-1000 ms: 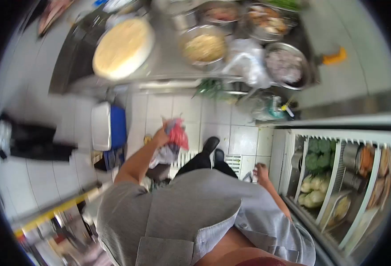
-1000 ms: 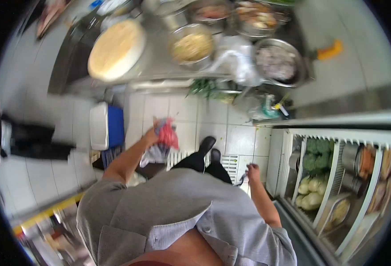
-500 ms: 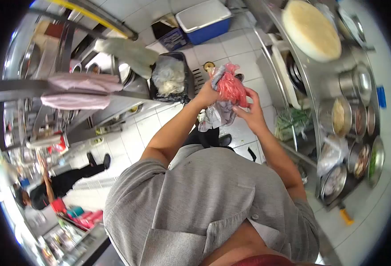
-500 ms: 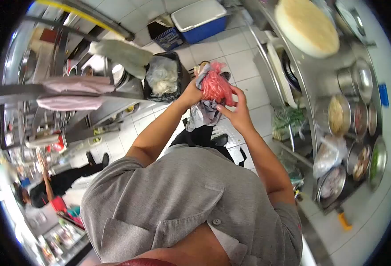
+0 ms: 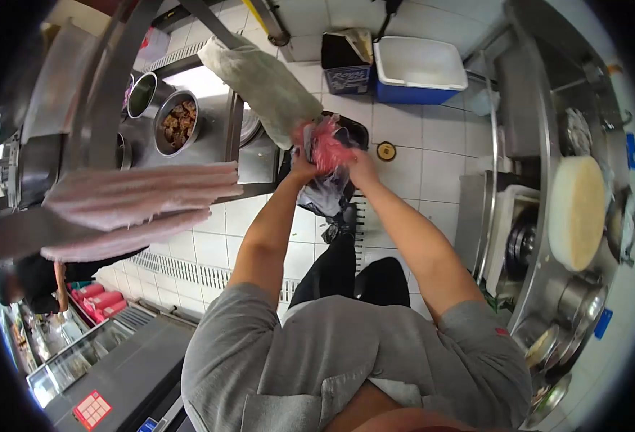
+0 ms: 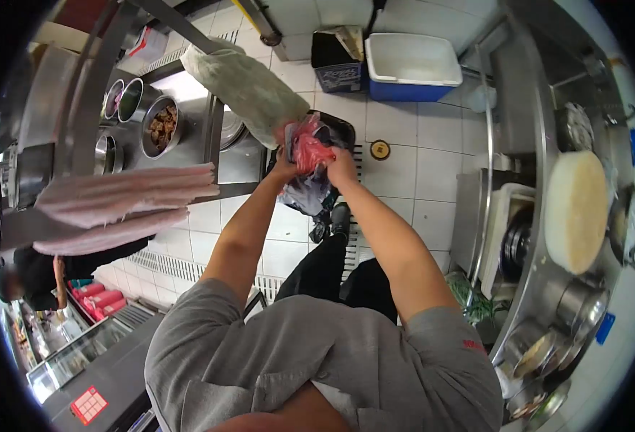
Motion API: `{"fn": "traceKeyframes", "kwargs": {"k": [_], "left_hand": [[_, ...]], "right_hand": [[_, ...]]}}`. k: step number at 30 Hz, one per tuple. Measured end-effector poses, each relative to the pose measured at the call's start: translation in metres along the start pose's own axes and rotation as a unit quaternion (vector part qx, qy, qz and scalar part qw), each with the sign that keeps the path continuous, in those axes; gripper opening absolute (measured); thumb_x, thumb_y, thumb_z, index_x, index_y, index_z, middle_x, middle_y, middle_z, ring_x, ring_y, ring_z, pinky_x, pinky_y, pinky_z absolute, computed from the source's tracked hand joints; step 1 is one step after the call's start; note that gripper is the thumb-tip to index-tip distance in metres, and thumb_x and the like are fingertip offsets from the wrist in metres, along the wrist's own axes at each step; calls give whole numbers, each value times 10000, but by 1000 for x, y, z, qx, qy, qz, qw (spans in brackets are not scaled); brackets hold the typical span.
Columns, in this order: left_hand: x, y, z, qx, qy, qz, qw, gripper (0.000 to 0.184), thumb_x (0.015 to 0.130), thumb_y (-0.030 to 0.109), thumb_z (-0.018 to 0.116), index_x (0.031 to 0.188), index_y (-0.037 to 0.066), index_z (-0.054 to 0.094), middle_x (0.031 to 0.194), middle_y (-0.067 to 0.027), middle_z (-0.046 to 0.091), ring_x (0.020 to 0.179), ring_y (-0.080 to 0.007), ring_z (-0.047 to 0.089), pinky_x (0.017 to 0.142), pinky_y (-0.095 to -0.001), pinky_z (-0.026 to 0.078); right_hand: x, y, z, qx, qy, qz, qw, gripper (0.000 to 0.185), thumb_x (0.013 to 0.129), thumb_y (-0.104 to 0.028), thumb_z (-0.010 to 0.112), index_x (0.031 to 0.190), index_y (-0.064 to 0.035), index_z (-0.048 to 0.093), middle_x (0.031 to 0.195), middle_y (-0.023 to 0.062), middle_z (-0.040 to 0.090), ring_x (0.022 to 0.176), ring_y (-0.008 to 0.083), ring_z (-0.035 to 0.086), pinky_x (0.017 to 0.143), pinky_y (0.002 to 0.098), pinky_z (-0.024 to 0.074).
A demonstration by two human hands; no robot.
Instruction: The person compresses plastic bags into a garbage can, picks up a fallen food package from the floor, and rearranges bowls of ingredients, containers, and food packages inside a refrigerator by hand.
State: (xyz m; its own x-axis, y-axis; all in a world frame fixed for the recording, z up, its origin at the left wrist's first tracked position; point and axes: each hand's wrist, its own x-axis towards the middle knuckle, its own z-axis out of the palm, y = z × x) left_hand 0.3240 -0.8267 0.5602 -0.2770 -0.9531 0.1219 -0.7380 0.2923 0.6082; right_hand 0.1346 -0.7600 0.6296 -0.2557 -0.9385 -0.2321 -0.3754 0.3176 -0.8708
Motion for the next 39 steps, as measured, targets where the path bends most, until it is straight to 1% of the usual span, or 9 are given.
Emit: {"fn": "traceKeyframes", "kwargs": {"k": [3,8,14,18,21,26,29,33,39], "left_hand": [[17,4,-27,-312,-192,-328,871,875,718,404,767,1394,0,387,1373,-177,469,1264,-247,444,1056,-328,325],[-12,-32,-23,-488,-46,-299,819,750,881,415,618,1465,61,307,1404,-197,417,1325,-250,359,1094,-348,266],[-38,15,-5,-348,-72,-281,891,1231,629,503,830,1522,150,60,1530,-252,78,1424,-409,25,1143,-475,158],[-20,50,14,-272,-21,-170,947,1357,509,396,916,1509,99,48,1473,-286,120,1396,-395,121,1145,-445,190],[-27,13,56,-192,61,-294,934,692,640,161,831,1209,57,451,1197,-192,482,1112,-329,481,924,-401,416],[-37,-19,55,-152,-46,-348,924,542,729,105,696,1205,39,444,1143,-234,512,1004,-388,541,815,-409,467],[-18,26,19,-253,149,-269,917,934,727,301,782,1412,-11,231,1284,-256,421,1136,-426,476,941,-425,435],[-3,64,36,-36,-20,-245,969,1041,612,475,813,1418,85,279,1280,-250,390,1230,-511,333,988,-602,325],[-10,0,110,143,-131,-287,938,608,769,233,673,1315,195,409,1252,-134,444,1235,-351,423,947,-504,408]], "right_hand": [[46,43,40,176,28,95,979,173,815,-78,585,978,-53,634,845,122,663,769,277,627,699,351,477],[55,26,-20,490,-85,261,827,242,872,-175,486,1086,-134,592,908,51,637,801,210,627,693,368,511],[56,-19,-22,654,-47,259,709,381,960,-346,427,1269,-137,505,1184,29,604,962,232,638,729,393,551],[82,49,26,640,-115,282,705,402,954,-389,466,1264,-139,514,1215,33,605,1056,220,609,869,352,518],[106,27,25,650,-123,331,673,345,946,-326,414,1188,-145,580,1167,57,634,1087,245,595,904,405,479],[161,69,-13,582,-329,294,683,296,902,-248,464,1141,-117,582,1083,81,641,1046,290,598,880,461,481],[176,118,4,461,-361,111,803,293,866,-139,522,1157,-116,554,1048,74,623,995,271,609,784,438,521],[133,58,16,482,-175,300,804,295,860,-88,516,1154,-84,537,1004,71,619,899,220,621,720,361,526],[140,64,9,324,-6,282,903,220,889,-144,502,1051,-53,619,957,52,656,849,156,631,702,286,501]]}}
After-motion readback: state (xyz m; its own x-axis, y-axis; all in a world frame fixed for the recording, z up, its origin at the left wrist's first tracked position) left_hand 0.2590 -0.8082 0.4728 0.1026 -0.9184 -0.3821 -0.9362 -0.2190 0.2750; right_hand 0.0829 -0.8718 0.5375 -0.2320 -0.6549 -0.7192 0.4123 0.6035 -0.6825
